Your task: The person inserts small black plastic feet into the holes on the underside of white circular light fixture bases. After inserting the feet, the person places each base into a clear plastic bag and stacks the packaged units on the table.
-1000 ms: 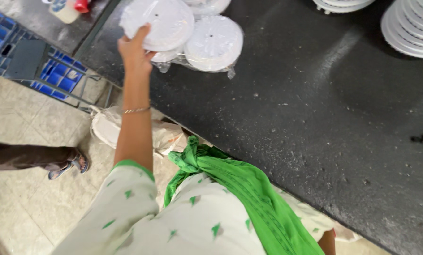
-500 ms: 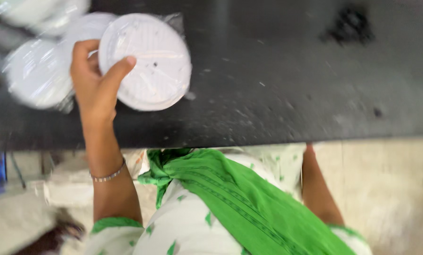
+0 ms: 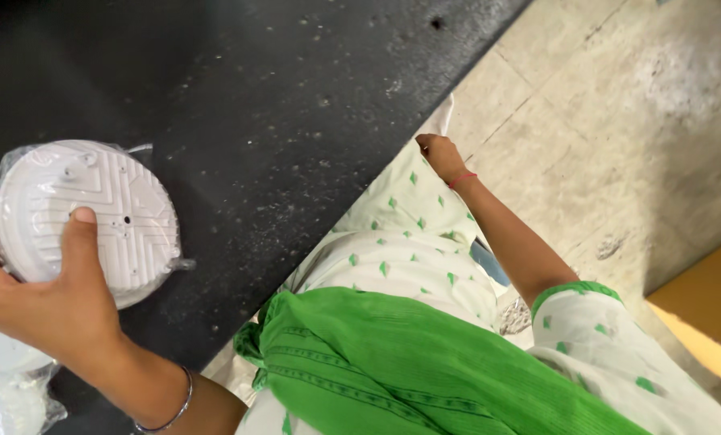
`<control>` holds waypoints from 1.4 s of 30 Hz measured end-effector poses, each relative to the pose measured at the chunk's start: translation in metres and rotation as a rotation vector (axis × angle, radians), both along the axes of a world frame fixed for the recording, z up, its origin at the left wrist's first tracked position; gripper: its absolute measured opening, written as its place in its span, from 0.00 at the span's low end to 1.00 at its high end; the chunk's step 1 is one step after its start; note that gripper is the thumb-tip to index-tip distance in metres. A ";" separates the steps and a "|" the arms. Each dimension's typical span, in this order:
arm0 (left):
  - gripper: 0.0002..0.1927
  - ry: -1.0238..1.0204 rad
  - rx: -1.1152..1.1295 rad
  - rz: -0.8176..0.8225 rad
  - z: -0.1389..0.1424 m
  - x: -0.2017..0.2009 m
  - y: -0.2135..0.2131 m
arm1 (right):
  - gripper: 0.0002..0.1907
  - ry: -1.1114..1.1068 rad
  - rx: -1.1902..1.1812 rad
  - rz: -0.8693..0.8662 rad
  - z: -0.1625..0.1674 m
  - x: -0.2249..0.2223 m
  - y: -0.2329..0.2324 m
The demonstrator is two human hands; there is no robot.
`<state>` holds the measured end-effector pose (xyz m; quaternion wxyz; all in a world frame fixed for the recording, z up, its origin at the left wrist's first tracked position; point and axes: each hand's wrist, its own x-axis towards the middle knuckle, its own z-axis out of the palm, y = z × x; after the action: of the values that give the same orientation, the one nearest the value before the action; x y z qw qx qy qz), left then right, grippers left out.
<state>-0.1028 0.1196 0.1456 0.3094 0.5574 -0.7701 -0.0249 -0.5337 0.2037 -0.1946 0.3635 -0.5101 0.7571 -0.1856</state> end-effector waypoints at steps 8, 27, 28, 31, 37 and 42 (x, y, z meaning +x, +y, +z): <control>0.27 0.010 0.133 0.063 -0.006 -0.026 -0.022 | 0.14 0.094 -0.233 0.075 -0.011 -0.011 -0.038; 0.23 -0.194 0.051 0.129 -0.008 -0.075 -0.037 | 0.11 0.175 -0.237 -0.011 -0.057 -0.039 -0.155; 0.24 -0.184 0.056 0.136 -0.008 -0.078 -0.038 | 0.11 0.174 -0.235 -0.010 -0.060 -0.040 -0.154; 0.24 -0.176 0.063 0.149 -0.008 -0.083 -0.041 | 0.11 0.165 -0.222 -0.009 -0.066 -0.037 -0.154; 0.24 -0.174 0.051 0.154 -0.007 -0.085 -0.048 | 0.10 0.135 -0.209 0.006 -0.073 -0.025 -0.157; 0.24 -0.159 0.053 0.136 -0.006 -0.082 -0.046 | 0.09 0.136 -0.208 0.017 -0.076 -0.027 -0.156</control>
<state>-0.1849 0.0737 0.1395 0.2336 0.6165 -0.7517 0.0199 -0.5610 0.0473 -0.2706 0.2578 -0.5629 0.7523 -0.2252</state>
